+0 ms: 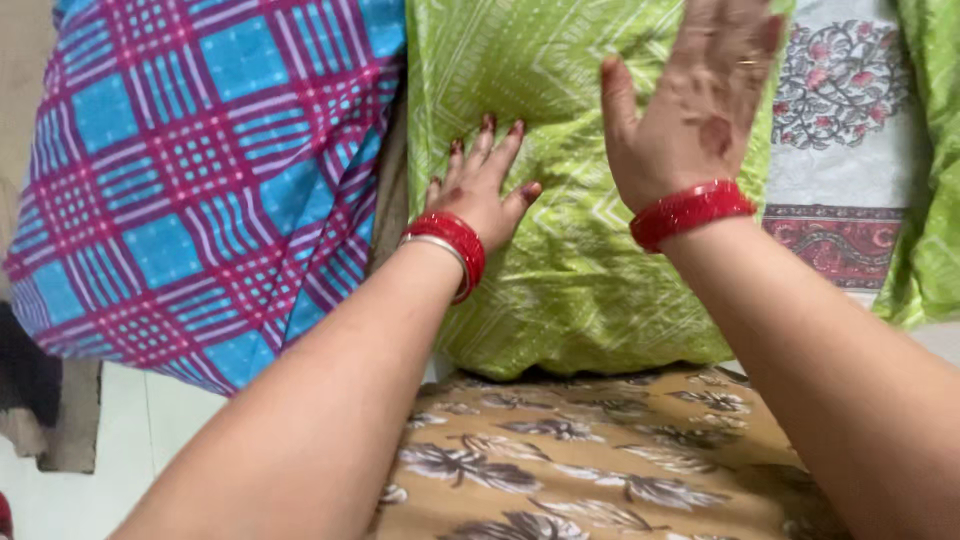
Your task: The person puts pillows into pillowcases. They first handle a pile of clothes, then insert a pillow into a green patterned pillowcase and smooth it. Next, they insert another pillow into a blue and pink checkered pillowcase and place it on a chair. Finally, they pick up a brown patterned cloth and fold it.
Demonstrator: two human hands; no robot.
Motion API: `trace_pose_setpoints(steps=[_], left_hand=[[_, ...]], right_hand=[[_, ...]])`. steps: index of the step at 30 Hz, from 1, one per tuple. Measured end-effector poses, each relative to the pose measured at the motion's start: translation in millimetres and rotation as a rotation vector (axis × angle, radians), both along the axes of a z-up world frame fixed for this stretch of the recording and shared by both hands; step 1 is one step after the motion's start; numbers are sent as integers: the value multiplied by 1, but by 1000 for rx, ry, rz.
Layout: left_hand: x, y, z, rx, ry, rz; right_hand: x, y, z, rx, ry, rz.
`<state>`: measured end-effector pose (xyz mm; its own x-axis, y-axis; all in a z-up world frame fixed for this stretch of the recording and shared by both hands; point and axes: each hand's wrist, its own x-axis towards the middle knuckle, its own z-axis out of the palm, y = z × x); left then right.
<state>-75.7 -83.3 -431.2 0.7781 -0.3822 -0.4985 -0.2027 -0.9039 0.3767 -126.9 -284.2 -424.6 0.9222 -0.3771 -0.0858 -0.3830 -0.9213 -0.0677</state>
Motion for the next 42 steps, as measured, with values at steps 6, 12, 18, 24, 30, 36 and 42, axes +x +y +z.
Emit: trace_pose_setpoints(steps=[6, 12, 18, 24, 30, 36, 42], left_hand=[[-38, 22, 0, -44, 53, 807], [-28, 9, 84, -630, 187, 732], [-83, -63, 202, -479, -345, 193], [-154, -21, 299, -563, -402, -260], [-15, 94, 329, -785, -259, 399], [26, 100, 380, -885, -246, 1303], [-16, -51, 410, -1060, 320, 728]], right_hand=[[-27, 32, 5, 455, 183, 243], [-22, 13, 71, 709, 302, -54], [-11, -2, 182, 731, -171, -219], [-5, -47, 264, 1051, -106, -732], [-80, -78, 265, 1221, -425, -707], [-78, -36, 384, 1250, -322, -526], [-95, -7, 389, 1230, -151, -237]])
